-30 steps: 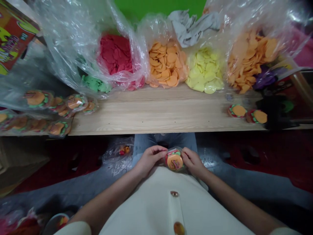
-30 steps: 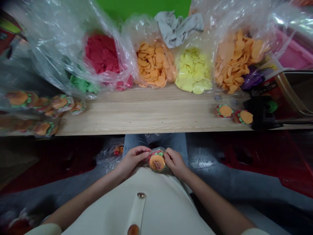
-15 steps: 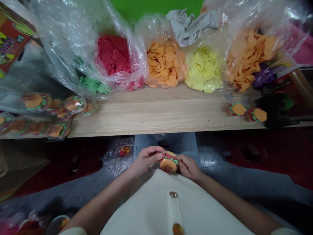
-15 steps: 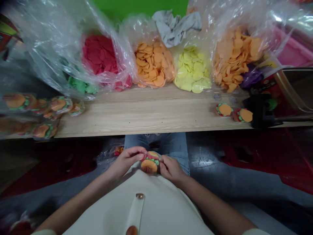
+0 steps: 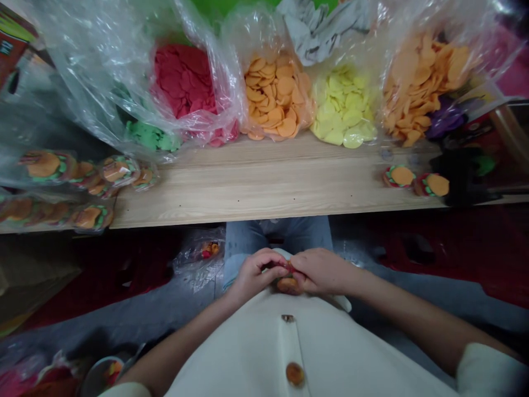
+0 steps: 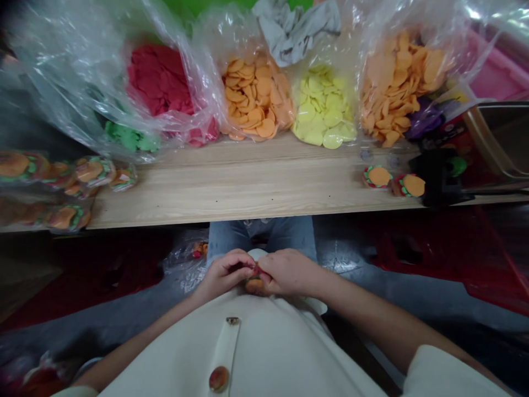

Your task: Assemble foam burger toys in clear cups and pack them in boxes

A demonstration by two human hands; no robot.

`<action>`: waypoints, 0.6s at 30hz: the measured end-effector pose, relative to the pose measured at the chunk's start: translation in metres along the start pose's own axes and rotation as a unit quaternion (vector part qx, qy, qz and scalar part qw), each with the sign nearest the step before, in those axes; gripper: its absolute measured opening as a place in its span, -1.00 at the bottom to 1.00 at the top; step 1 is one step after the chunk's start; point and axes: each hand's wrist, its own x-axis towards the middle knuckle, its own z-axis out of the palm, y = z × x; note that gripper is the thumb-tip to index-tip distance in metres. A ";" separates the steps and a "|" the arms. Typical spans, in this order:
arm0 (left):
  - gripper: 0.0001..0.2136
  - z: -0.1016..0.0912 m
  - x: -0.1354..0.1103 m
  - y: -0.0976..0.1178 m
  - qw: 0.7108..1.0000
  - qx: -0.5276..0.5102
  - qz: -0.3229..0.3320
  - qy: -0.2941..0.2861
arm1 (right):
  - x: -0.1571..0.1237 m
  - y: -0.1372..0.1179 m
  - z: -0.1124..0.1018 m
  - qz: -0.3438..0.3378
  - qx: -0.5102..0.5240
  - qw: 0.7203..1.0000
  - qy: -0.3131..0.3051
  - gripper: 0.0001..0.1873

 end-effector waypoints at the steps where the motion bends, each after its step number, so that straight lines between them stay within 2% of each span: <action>1: -0.88 0.000 -0.001 0.000 0.999 0.038 0.028 -0.007 | 0.000 -0.001 0.002 0.000 -0.001 1.000 -0.007 -0.72; 3: -0.86 0.000 -0.002 -0.001 0.994 0.087 0.069 -0.022 | -0.001 -0.003 0.007 0.010 -0.001 1.000 -0.016 -0.63; 6: -0.85 0.000 0.001 -0.002 0.990 0.109 0.084 -0.040 | -0.003 -0.001 0.013 0.017 0.014 1.000 -0.009 -0.63; 8: -0.86 -0.001 0.006 -0.004 0.995 0.079 0.052 -0.042 | -0.003 0.008 0.018 0.020 0.051 0.998 0.014 -0.68; 10: -0.85 -0.001 0.013 -0.005 0.999 -0.005 -0.016 -0.041 | -0.001 0.019 0.024 0.037 0.131 0.989 0.063 -0.70; 12: -0.81 0.000 0.022 -0.004 0.989 -0.122 -0.077 -0.042 | 0.004 0.028 0.032 0.082 0.252 0.955 0.131 -0.68; 15: -0.64 0.005 0.040 0.003 0.958 -0.259 -0.113 -0.055 | 0.010 0.039 0.040 0.166 0.406 0.866 0.241 -0.66; 16: -0.57 0.008 0.049 0.007 0.950 -0.285 -0.119 -0.052 | 0.009 0.045 0.039 0.183 0.425 0.844 0.271 -0.67; 18: -0.51 0.012 0.071 0.018 0.940 -0.317 -0.122 -0.033 | -0.002 0.065 0.029 0.229 0.380 0.827 0.345 -0.68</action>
